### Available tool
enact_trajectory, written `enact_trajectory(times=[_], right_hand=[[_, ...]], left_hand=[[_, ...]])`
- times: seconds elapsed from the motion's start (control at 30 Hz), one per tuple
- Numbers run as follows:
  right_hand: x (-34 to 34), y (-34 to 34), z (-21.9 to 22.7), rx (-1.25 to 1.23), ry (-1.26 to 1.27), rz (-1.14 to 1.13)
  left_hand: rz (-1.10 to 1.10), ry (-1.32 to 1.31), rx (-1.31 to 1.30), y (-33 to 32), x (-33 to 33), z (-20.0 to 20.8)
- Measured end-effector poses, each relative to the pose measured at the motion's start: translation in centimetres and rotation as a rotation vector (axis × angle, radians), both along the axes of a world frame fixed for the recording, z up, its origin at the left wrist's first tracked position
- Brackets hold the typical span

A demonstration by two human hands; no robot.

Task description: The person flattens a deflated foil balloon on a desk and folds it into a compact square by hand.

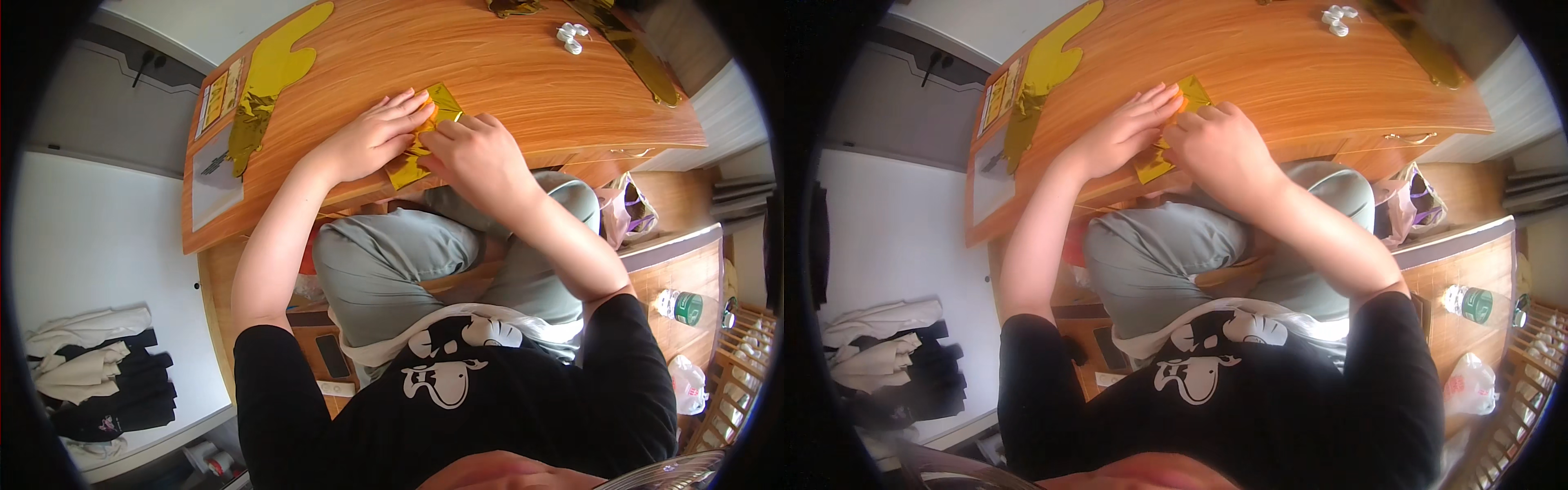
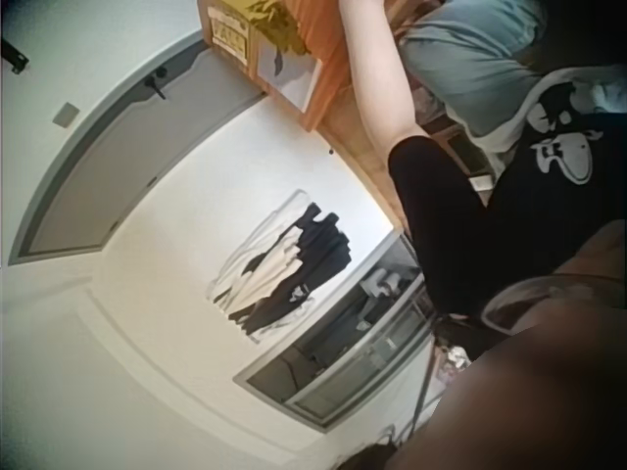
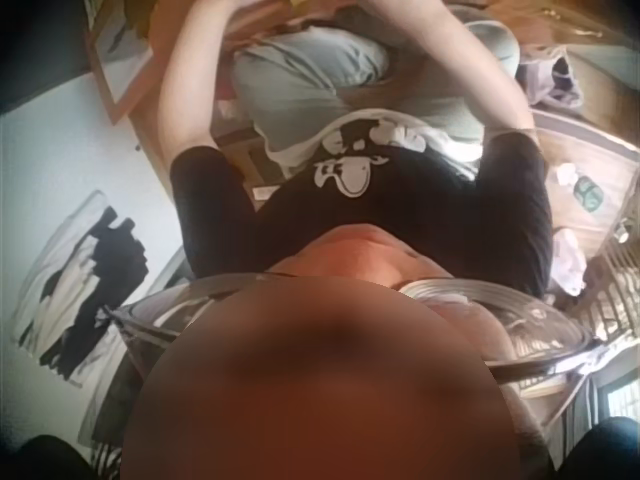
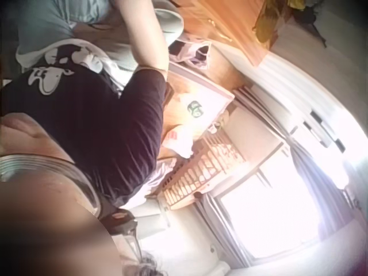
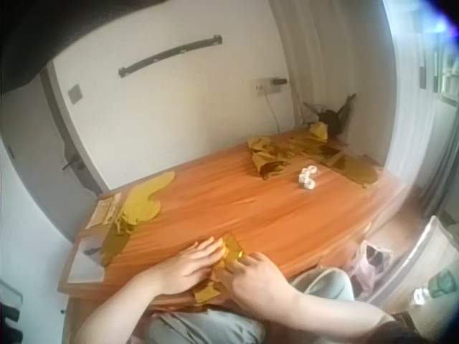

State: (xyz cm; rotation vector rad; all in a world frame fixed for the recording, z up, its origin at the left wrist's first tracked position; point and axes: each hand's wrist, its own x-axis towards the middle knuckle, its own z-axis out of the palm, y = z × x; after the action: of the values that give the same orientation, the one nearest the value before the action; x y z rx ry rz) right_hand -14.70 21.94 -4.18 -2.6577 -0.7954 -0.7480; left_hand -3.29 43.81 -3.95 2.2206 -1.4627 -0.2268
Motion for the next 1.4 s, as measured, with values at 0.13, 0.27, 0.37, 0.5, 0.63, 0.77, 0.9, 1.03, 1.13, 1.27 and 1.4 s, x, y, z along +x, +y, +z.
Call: enact_trajectory(times=[0.13, 0.27, 0.37, 0.5, 0.63, 0.77, 0.9, 1.03, 1.13, 1.27, 1.4], right_hand=[[0.3, -0.4, 0.8, 0.000, -0.001, 0.035], [1.6, -0.9, -0.4, 0.133, -0.035, 0.054], [1.6, -1.3, -0.3, 0.228, 0.003, 0.093], [1.4, -1.2, 0.0, 0.328, 0.001, 0.151], [2.3, -1.4, -0.6, 0.301, 0.077, 0.198], [2.2, -0.7, -0.3, 0.217, 0.048, 0.134], [2.0, -0.1, -0.6, 0.234, 0.021, 0.058], [2.0, 0.9, -0.3, 0.261, 0.056, -0.065], [2.8, 1.7, -0.3, 0.318, -0.001, -0.111], [3.2, 1.7, -0.1, 0.347, 0.044, -0.197], [3.2, 1.9, 0.6, 0.363, 0.139, -0.257]], left_hand=[[-0.013, 0.103, -0.009, 0.8, 0.3, 0.2], [0.010, 0.095, -0.006, 0.2, -0.1, 0.2], [0.041, 0.101, 0.002, 0.0, -0.1, 0.1], [0.058, 0.091, 0.015, 0.1, 0.0, -0.1], [0.051, 0.071, 0.002, 0.2, 0.1, -0.2], [0.191, -0.216, 0.038, 0.2, -1.1, 0.0], [0.641, -0.608, 0.073, 0.7, -3.2, 1.2], [0.965, -0.131, 0.151, 0.9, -7.0, 2.8], [0.939, 0.014, -0.163, 0.3, -7.5, 1.8], [0.966, 0.203, -0.320, -1.2, -7.2, 2.4], [0.977, 0.191, -0.397, -1.3, -5.4, 1.7]])
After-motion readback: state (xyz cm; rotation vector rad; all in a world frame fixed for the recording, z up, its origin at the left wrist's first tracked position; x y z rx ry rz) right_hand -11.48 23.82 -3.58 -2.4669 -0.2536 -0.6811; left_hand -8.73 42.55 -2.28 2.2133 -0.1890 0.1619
